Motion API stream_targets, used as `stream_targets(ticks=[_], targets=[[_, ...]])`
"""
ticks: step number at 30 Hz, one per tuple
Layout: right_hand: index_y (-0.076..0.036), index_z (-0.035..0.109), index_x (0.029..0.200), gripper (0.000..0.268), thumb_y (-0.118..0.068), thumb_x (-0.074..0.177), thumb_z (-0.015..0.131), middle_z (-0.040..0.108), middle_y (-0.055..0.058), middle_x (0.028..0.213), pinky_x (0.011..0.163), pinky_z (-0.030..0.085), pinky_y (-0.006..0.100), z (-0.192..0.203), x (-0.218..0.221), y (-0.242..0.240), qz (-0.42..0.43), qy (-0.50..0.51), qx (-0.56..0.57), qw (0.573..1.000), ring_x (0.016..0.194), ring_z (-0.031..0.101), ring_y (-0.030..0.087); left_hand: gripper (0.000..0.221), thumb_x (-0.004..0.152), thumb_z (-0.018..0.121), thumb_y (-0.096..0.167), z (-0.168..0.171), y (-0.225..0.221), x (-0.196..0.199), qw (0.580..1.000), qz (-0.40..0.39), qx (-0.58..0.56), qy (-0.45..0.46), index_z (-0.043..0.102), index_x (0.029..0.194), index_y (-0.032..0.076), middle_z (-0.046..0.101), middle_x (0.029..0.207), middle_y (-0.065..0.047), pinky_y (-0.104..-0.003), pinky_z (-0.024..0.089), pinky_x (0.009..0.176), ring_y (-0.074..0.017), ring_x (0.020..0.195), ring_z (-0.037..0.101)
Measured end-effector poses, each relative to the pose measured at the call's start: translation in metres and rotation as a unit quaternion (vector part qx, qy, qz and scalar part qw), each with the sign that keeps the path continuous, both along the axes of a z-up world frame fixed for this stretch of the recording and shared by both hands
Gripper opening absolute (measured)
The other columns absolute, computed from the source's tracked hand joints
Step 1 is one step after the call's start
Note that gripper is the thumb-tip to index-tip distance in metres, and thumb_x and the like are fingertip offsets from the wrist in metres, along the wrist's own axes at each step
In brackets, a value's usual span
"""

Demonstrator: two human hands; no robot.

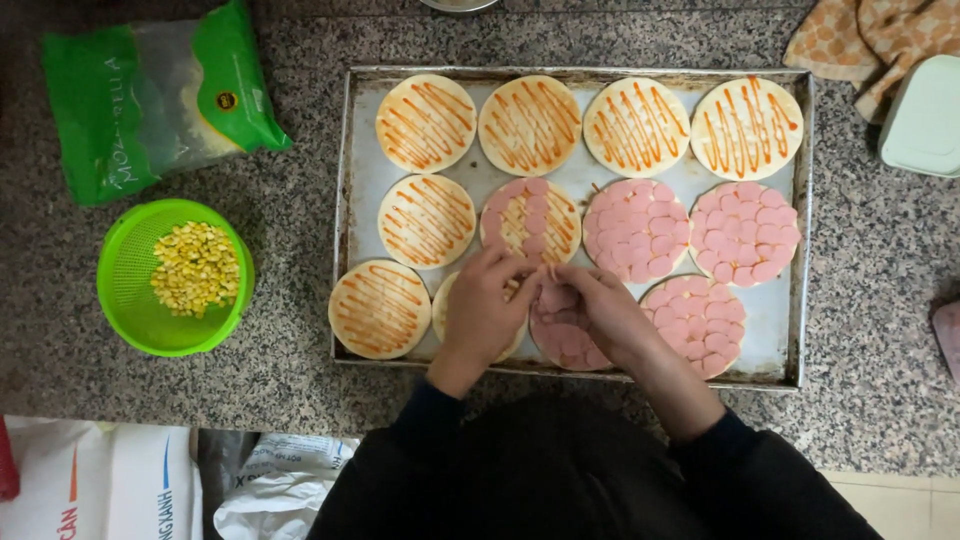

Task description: Placing and tearing ham slices to fit onto small dough rounds on a baking tray.

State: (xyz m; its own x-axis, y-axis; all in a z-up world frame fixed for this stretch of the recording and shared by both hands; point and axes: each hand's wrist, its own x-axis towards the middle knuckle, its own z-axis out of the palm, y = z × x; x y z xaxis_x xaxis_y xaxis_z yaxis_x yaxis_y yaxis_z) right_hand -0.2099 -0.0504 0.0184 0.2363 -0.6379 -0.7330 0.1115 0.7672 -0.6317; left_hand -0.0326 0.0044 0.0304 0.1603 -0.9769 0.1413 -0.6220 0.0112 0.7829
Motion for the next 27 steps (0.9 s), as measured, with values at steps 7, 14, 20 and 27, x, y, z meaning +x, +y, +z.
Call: stream_targets(ticks=[7,14,20,27], targets=[[0.010,0.082,0.114,0.033,-0.022,0.109,0.074,0.074,0.021,0.077,0.076,0.073,0.054,-0.018,-0.016,-0.001,0.010,0.037,-0.031,0.999,0.079,0.085,0.040,0.019,0.105,0.074,0.031,-0.013,0.004,0.029,0.997,0.054,0.056,-0.030,0.080,0.104,0.012,0.074,0.092,-0.011,-0.049,0.061,0.090,-0.0356,0.094,0.077],[0.003,0.079,0.112,0.035,-0.030,0.114,0.068,0.073,0.015,0.076,0.061,0.070,0.040,-0.028,-0.028,-0.005,0.024,0.074,-0.065,0.995,0.073,0.083,0.030,0.023,0.108,0.071,0.034,-0.036,-0.007,0.026,0.996,-0.032,0.081,-0.036,0.079,0.102,0.013,0.073,0.089,-0.013,-0.053,0.059,0.091,-0.0419,0.097,0.076],[0.006,0.079,0.112,0.035,-0.026,0.117,0.068,0.072,0.017,0.074,0.070,0.073,0.045,-0.034,-0.032,-0.004,0.005,0.060,-0.081,0.995,0.075,0.083,0.032,0.025,0.105,0.068,0.040,-0.059,-0.013,0.016,0.973,-0.029,0.072,-0.217,0.077,0.099,0.017,0.073,0.097,-0.007,-0.050,0.053,0.094,-0.0328,0.102,0.075],[0.007,0.078,0.115,0.038,-0.029,0.118,0.067,0.074,0.020,0.078,0.071,0.073,0.049,-0.047,-0.032,0.001,0.024,0.055,-0.082,0.995,0.077,0.084,0.034,0.027,0.108,0.063,0.038,-0.070,-0.011,0.016,0.962,-0.031,0.049,-0.268,0.076,0.107,0.015,0.072,0.104,-0.008,-0.047,0.047,0.095,-0.0315,0.107,0.072]])
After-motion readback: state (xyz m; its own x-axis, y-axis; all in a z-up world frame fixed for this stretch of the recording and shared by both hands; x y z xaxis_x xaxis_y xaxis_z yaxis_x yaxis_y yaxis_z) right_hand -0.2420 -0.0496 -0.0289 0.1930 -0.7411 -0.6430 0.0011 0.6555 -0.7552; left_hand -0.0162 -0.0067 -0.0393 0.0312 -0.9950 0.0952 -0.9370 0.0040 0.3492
